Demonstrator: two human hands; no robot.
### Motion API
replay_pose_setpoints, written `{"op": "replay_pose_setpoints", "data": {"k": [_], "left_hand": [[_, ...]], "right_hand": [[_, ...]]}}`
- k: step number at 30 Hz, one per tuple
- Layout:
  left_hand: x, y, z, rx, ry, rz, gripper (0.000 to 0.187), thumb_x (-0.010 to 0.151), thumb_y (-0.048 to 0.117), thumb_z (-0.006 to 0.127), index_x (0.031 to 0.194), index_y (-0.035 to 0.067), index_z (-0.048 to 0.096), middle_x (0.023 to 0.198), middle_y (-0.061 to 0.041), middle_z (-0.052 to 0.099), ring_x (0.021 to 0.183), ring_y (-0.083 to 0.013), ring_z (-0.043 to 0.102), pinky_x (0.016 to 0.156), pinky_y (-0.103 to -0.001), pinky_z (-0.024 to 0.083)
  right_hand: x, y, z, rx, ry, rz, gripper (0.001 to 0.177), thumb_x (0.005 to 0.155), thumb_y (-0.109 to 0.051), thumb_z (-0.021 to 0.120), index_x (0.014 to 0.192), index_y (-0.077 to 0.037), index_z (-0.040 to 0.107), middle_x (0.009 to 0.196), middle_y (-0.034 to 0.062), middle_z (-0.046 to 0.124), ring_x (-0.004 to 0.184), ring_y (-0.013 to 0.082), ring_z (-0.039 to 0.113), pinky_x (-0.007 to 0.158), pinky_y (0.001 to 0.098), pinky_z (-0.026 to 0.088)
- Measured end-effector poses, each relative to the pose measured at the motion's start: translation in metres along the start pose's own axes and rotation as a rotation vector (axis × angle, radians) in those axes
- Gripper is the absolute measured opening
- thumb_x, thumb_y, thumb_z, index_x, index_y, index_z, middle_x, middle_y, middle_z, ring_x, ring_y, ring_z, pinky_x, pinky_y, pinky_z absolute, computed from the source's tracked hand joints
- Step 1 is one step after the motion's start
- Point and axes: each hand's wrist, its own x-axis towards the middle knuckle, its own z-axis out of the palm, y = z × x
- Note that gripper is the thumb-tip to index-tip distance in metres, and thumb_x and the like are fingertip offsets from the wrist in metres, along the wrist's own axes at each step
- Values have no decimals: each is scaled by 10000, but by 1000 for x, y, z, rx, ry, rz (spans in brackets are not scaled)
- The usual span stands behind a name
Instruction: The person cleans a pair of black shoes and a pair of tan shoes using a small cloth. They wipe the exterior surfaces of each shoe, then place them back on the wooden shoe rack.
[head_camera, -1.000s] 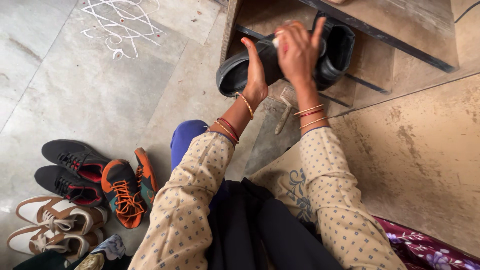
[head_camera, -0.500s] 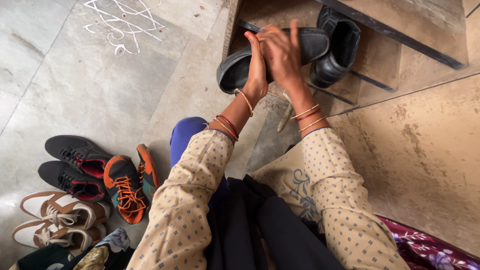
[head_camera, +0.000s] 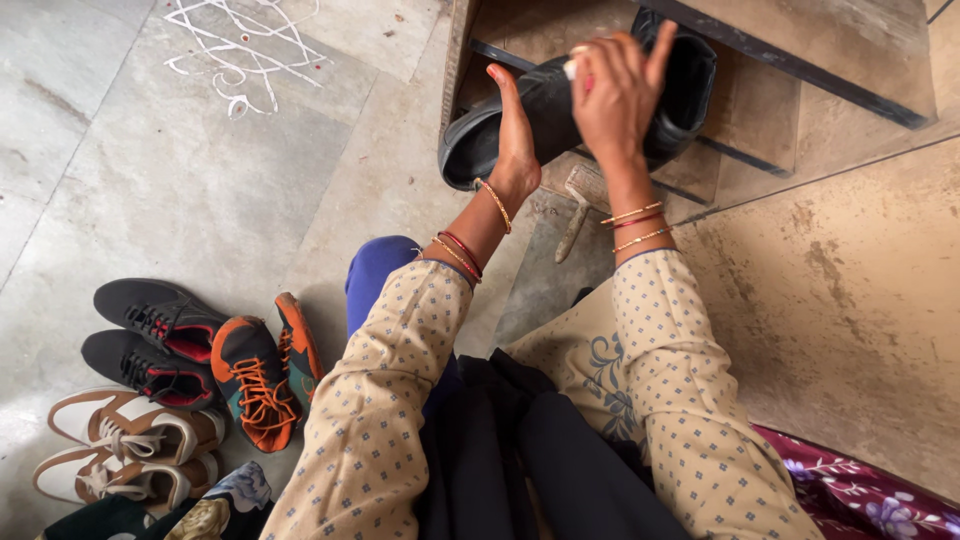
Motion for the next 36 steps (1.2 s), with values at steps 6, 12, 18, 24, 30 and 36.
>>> {"op": "replay_pose_setpoints", "data": {"k": [6,12,18,24,30,36], "left_hand": [[-4,8,-3,16,13,-92,1232,757,957,227,1640,137,-33,1729,-81,-54,1588,-243,-27,1238,-496,18],[-6,7,-11,-17,-55,-135,1232,747,958,219,1647,136,50,1717,-95,57,1581,-250,59,1247,-458,73],[2,1,-13,-305,-145,-38,1165,835,913,314,1620,53,271,1667,-173,290,1553,-329,289,1261,-475,259],[-12,16,-4,-207,-50,-136,1180,746,921,296,1632,147,204,1683,-77,208,1541,-253,201,1222,-471,195],[-3,1,-9,-206,-13,-181,959,906,755,417,1505,7,439,1538,-117,477,1438,-241,430,1203,-423,290],[7,-9,-13,-361,99,-211,507,1049,440,515,1218,-14,666,1254,-125,703,1143,-252,674,1047,-419,517]], "right_hand": [[-13,11,10,-30,18,98,186,1115,-189,587,1119,-60,720,1151,76,731,1245,293,615,1239,595,55],[-13,-24,13,176,-65,-13,248,1131,-190,530,1232,-40,700,1265,115,711,1334,294,574,1246,593,92],[-12,-61,18,440,-109,-11,237,1086,-213,566,1200,-73,719,1285,62,723,1391,292,552,1268,600,152],[-6,-45,16,224,-63,-40,268,1124,-233,503,1176,-106,733,1294,56,727,1402,279,533,1246,609,54],[-7,-12,8,-10,41,109,325,1125,-270,481,1276,-89,705,1374,73,669,1450,319,431,1207,640,34],[-22,-13,22,191,227,388,471,1174,-257,459,1605,-90,372,1682,144,321,1590,342,250,1343,497,193]]}}
